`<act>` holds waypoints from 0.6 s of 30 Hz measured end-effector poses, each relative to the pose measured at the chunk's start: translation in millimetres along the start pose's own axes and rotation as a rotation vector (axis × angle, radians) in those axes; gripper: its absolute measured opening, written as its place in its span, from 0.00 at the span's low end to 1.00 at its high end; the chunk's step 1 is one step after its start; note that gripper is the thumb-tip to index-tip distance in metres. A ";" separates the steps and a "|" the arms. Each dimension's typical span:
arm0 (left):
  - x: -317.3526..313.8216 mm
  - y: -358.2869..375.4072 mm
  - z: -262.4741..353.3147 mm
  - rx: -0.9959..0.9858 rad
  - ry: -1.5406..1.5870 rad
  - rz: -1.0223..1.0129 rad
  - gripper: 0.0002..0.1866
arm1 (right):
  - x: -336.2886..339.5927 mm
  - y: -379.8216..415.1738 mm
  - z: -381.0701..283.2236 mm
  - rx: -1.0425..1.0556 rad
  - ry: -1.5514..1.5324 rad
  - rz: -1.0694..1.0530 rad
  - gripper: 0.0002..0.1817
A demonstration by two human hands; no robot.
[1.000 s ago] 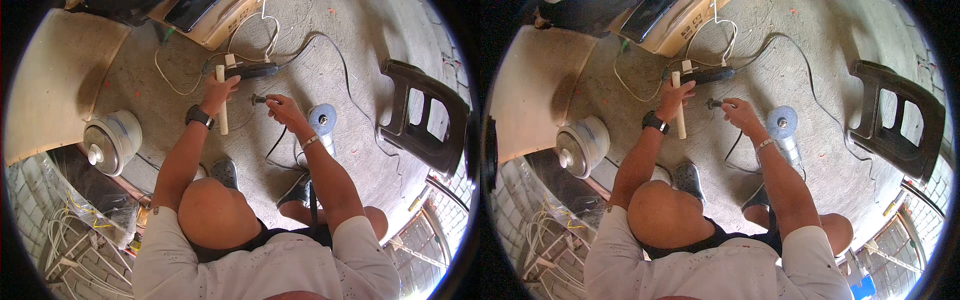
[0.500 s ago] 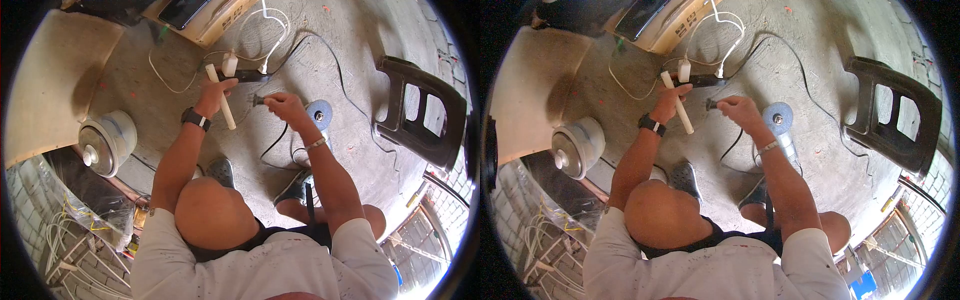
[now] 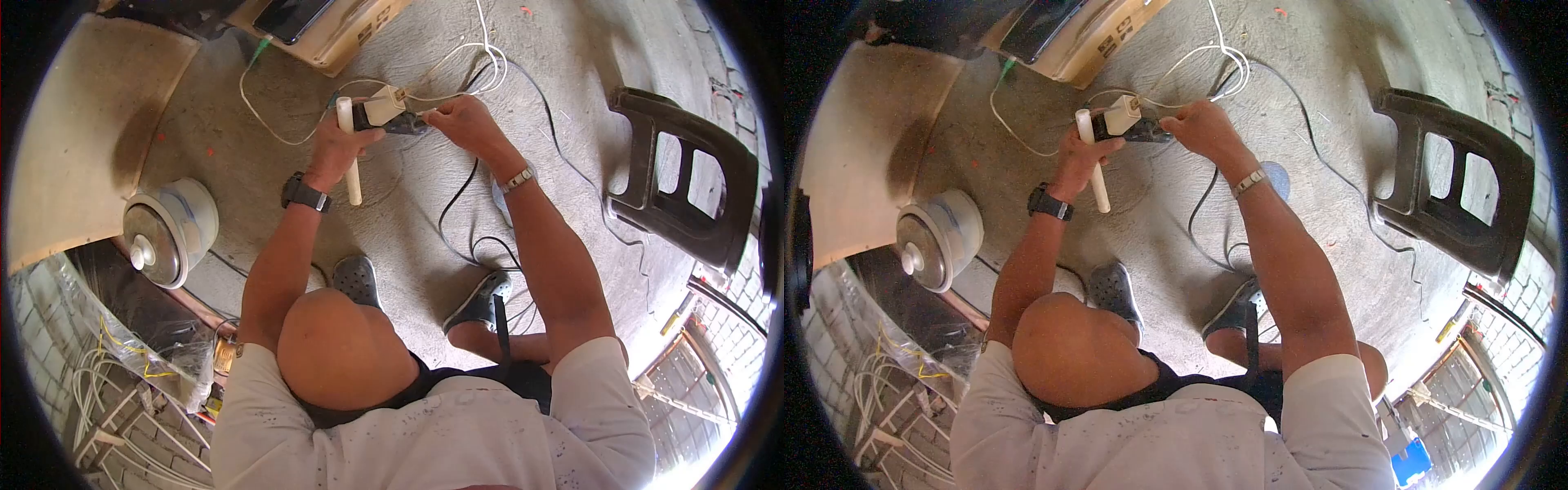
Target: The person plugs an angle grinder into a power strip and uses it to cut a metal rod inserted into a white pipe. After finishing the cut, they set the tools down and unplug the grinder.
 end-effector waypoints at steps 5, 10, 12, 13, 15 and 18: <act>3.6 2.9 0.4 0.076 -0.051 -0.038 0.27 | -1.4 -18.4 -11.5 0.027 0.012 0.025 0.20; 10.8 8.5 1.8 0.122 -0.009 -0.102 0.28 | -4.0 -18.7 -15.3 -0.006 -0.066 -0.007 0.21; 11.9 9.6 4.3 0.086 0.004 -0.107 0.28 | -7.5 -14.9 -13.1 -0.091 -0.228 -0.137 0.20; 13.4 9.3 2.7 0.087 0.004 -0.106 0.28 | -5.4 -12.0 -15.5 -0.091 -0.228 -0.138 0.20; 13.3 8.5 5.5 0.060 -0.012 -0.138 0.28 | -9.6 -7.7 -14.8 -0.130 -0.363 -0.221 0.18; 14.2 10.7 9.8 0.115 -0.093 -0.122 0.25 | -10.9 -8.6 -11.8 -0.159 -0.383 -0.176 0.17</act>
Point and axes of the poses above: each hand's wrist, its own y-axis away from the middle knuckle, its own x-axis out of the back of the hand, z = x × y, the point moved 7 cm from there along -y, towards the middle knuckle, and after that the axes turned 13 degrees about -z, right-handed, at the moved point
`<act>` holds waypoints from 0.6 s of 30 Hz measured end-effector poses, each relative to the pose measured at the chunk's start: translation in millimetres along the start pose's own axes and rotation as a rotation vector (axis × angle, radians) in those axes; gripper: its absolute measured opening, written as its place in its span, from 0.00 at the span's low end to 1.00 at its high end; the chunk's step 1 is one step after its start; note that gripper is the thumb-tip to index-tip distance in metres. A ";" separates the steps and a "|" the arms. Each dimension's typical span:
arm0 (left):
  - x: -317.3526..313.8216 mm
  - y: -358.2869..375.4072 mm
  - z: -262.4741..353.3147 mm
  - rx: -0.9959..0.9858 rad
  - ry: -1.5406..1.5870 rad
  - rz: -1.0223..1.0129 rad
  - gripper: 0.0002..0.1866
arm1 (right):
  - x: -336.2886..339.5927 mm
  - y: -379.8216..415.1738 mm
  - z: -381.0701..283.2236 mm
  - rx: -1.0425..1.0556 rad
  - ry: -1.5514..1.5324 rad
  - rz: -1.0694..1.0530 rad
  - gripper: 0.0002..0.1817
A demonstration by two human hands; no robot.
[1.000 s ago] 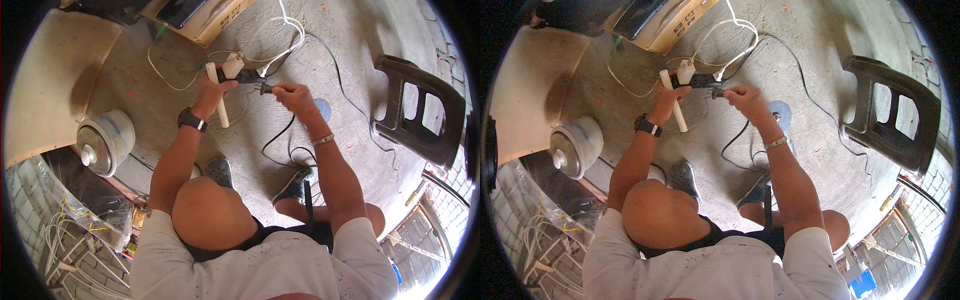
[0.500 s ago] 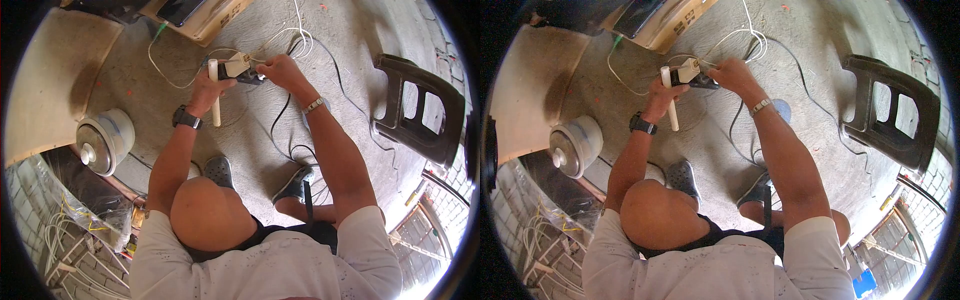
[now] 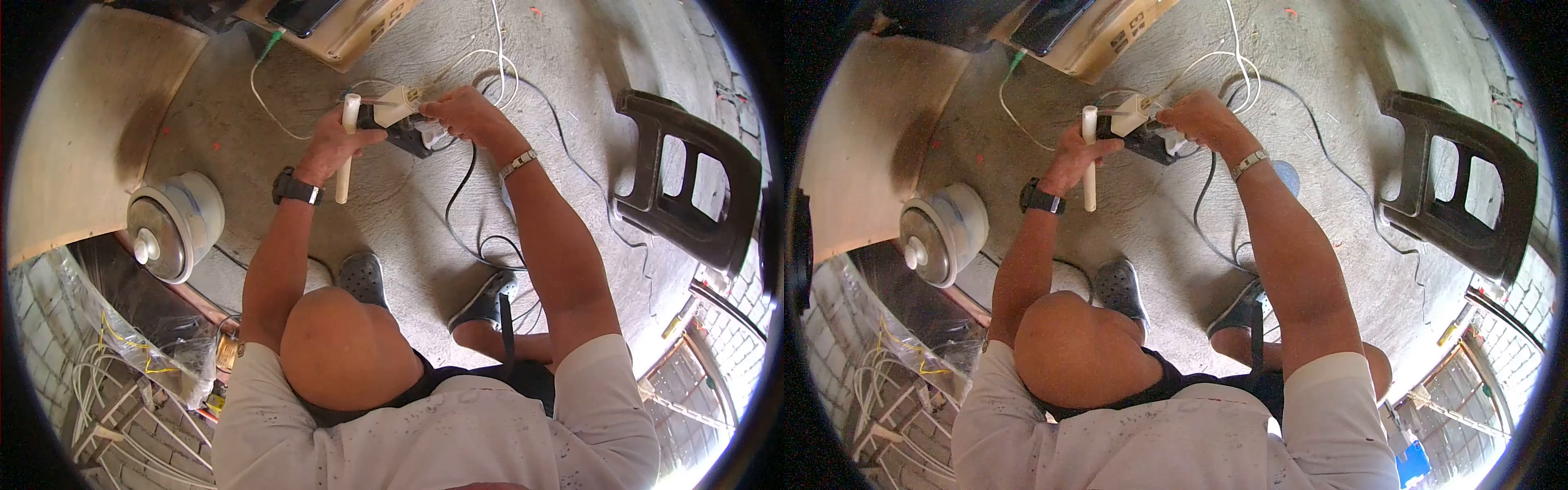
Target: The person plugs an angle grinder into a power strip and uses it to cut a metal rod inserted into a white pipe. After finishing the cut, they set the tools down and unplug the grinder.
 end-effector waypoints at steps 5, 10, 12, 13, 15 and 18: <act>6.1 -1.8 -7.4 0.033 -0.096 -0.044 0.20 | -0.6 0.1 -2.3 0.065 0.013 -0.054 0.17; 10.1 0.4 -7.9 0.102 -0.163 -0.032 0.22 | -3.0 3.9 -8.8 0.154 0.041 -0.058 0.16; 7.3 3.4 1.7 0.029 -0.143 -0.053 0.23 | -5.3 0.3 -5.7 0.158 0.009 -0.085 0.15; 7.0 4.2 3.8 0.029 -0.143 -0.053 0.23 | -6.5 -0.6 -4.8 0.158 0.009 -0.085 0.15; 4.6 4.8 8.7 -0.008 -0.111 -0.075 0.26 | -8.2 -2.3 -0.6 0.131 -0.053 -0.076 0.15; 1.3 4.0 12.5 -0.029 -0.138 -0.126 0.28 | -16.8 -5.5 2.6 0.112 -0.083 -0.117 0.15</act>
Point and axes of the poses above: each hand's wrist, its own y-axis away from the middle knuckle, its own x-axis out of the back of the hand, z = x × y, the point moved 7 cm from there along -y, towards the middle knuckle, and after that the axes turned 13 degrees about -z, right-handed, at the moved point
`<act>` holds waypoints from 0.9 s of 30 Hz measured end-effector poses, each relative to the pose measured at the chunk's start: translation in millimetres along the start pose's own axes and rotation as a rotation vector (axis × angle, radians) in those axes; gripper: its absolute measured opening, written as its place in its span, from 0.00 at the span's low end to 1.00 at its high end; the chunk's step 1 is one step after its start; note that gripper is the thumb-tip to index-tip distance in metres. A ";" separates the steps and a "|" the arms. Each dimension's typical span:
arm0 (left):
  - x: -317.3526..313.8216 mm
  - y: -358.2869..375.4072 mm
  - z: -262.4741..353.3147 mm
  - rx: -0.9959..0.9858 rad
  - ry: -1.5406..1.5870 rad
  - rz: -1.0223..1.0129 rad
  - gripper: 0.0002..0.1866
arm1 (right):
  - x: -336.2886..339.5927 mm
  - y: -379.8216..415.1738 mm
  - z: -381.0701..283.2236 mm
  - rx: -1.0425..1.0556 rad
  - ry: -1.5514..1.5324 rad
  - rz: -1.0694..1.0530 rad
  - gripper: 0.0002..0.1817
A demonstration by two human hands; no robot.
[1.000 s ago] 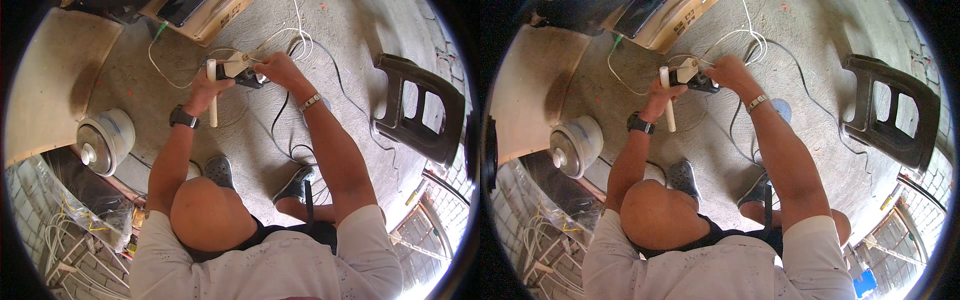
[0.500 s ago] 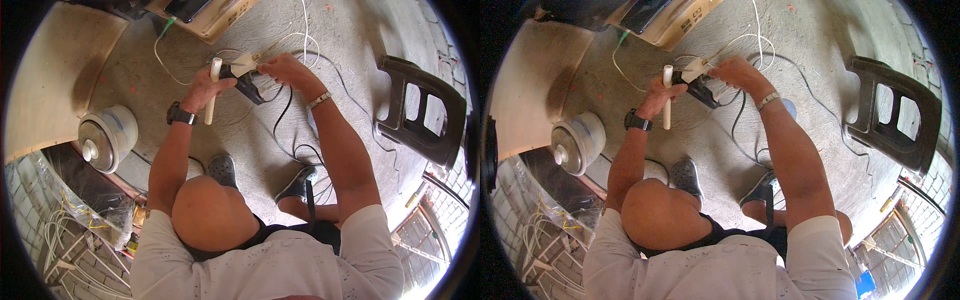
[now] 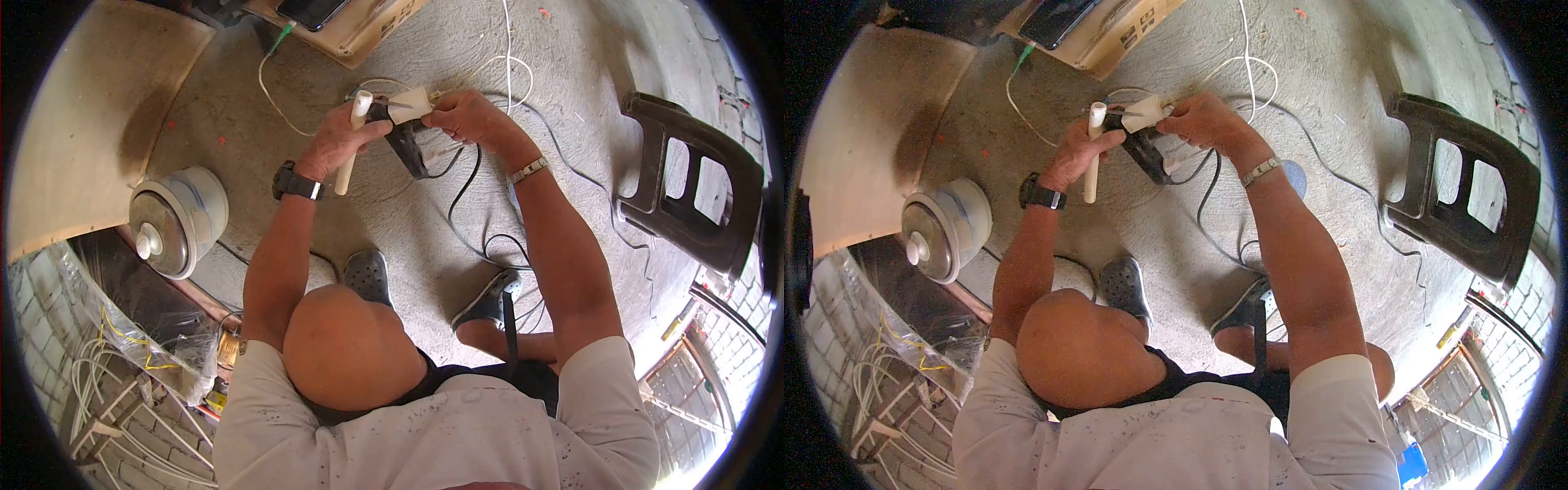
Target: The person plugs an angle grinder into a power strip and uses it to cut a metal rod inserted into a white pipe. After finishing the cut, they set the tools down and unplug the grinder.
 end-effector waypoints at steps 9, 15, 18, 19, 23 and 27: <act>-10.3 6.2 0.1 0.103 -0.034 0.026 0.23 | -21.8 8.8 19.2 0.026 -0.265 0.010 0.13; -15.8 -1.1 -49.6 0.106 0.041 -0.038 0.22 | -48.7 2.5 16.3 0.684 1.023 0.162 0.12; -28.6 0.1 -50.7 0.101 0.145 -0.039 0.24 | -27.1 20.2 15.1 0.209 0.627 0.343 0.18; -27.8 -1.4 -53.6 0.121 0.133 -0.051 0.25 | -21.0 41.3 10.0 0.262 0.575 0.492 0.20; -7.6 -0.8 -69.4 0.225 0.109 0.008 0.29 | 39.8 148.7 51.5 0.391 0.606 0.916 0.11; -4.8 -4.5 -79.5 0.275 0.054 0.023 0.32 | 90.0 221.8 215.1 -0.457 0.340 0.837 0.27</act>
Point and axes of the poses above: each hand's wrist, its own y-axis away from the middle knuckle, its own x-axis out of the back of the hand, z = x × y, the point moved 7 cm from there along -y, towards the middle knuckle, and after that the axes turned 13 degrees about -z, right-handed, at the moved point
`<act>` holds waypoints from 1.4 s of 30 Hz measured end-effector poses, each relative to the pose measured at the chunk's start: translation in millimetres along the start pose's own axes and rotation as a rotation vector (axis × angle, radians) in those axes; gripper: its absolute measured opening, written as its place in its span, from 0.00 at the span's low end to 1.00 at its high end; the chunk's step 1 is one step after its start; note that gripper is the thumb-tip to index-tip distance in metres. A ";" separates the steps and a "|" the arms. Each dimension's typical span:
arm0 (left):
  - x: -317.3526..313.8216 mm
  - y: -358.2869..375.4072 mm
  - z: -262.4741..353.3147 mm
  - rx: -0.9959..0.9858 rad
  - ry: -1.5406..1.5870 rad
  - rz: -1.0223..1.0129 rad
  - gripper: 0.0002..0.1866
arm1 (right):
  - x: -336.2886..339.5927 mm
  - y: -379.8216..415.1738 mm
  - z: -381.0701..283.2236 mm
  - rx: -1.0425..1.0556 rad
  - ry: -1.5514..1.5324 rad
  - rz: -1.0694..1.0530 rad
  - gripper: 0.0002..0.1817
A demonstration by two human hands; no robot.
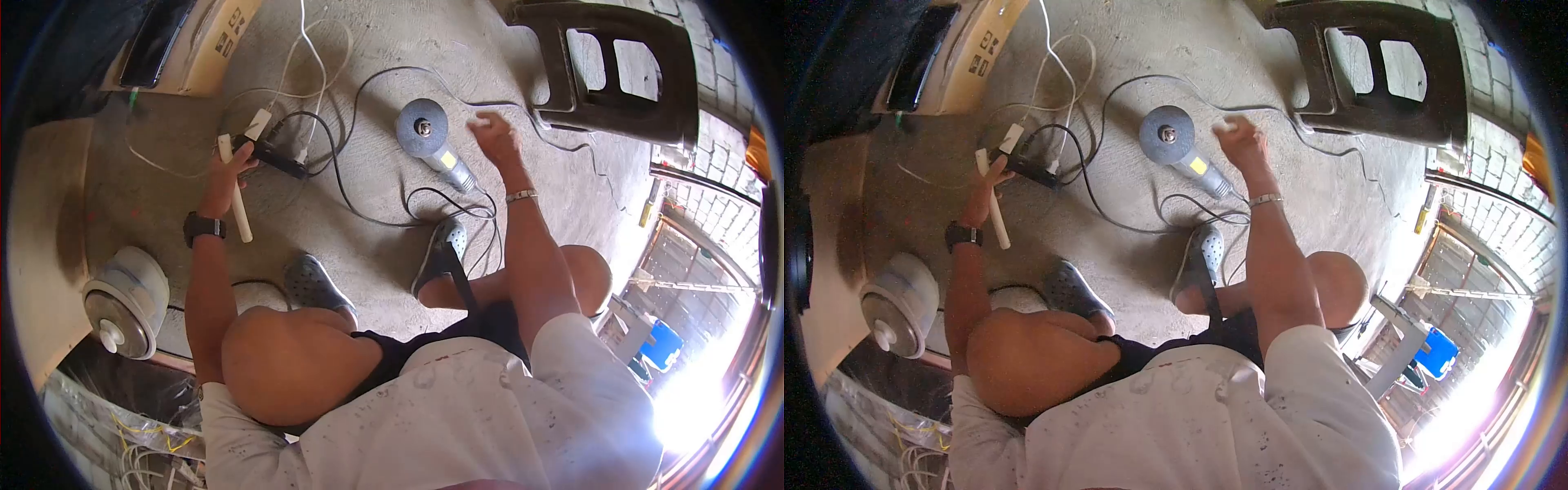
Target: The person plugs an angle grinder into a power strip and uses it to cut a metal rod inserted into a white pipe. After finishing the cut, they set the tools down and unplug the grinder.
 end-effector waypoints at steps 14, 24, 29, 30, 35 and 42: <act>-22.2 80.7 80.5 0.130 -0.284 0.049 0.22 | -97.3 34.5 15.8 0.034 0.027 -0.314 0.43; -153.5 72.6 235.0 -0.056 0.095 -0.352 0.20 | -37.1 108.2 -14.8 0.117 -0.748 -0.393 0.38; -235.6 72.8 212.2 0.057 0.224 -0.497 0.23 | 9.0 150.1 -52.3 0.377 -1.918 -0.567 0.45; -250.4 78.8 211.4 0.066 0.165 -0.485 0.26 | 18.6 152.4 -52.4 0.407 -1.929 -0.543 0.45; -308.3 111.8 230.1 -0.081 0.014 -0.531 0.37 | 71.8 191.0 -60.4 0.559 -2.162 -0.674 0.47; -345.9 211.1 292.9 -0.095 -0.096 -0.408 0.33 | 159.3 298.9 -62.2 0.282 -1.990 -0.589 0.41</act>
Point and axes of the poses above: each hand's wrist, its own y-axis away from the middle knuckle, its own x-axis out of the back of the hand, z = x × y, the point moved 7 cm from there along -y, towards the middle knuckle, and after that the axes turned 13 degrees about -z, right-handed, at the moved point
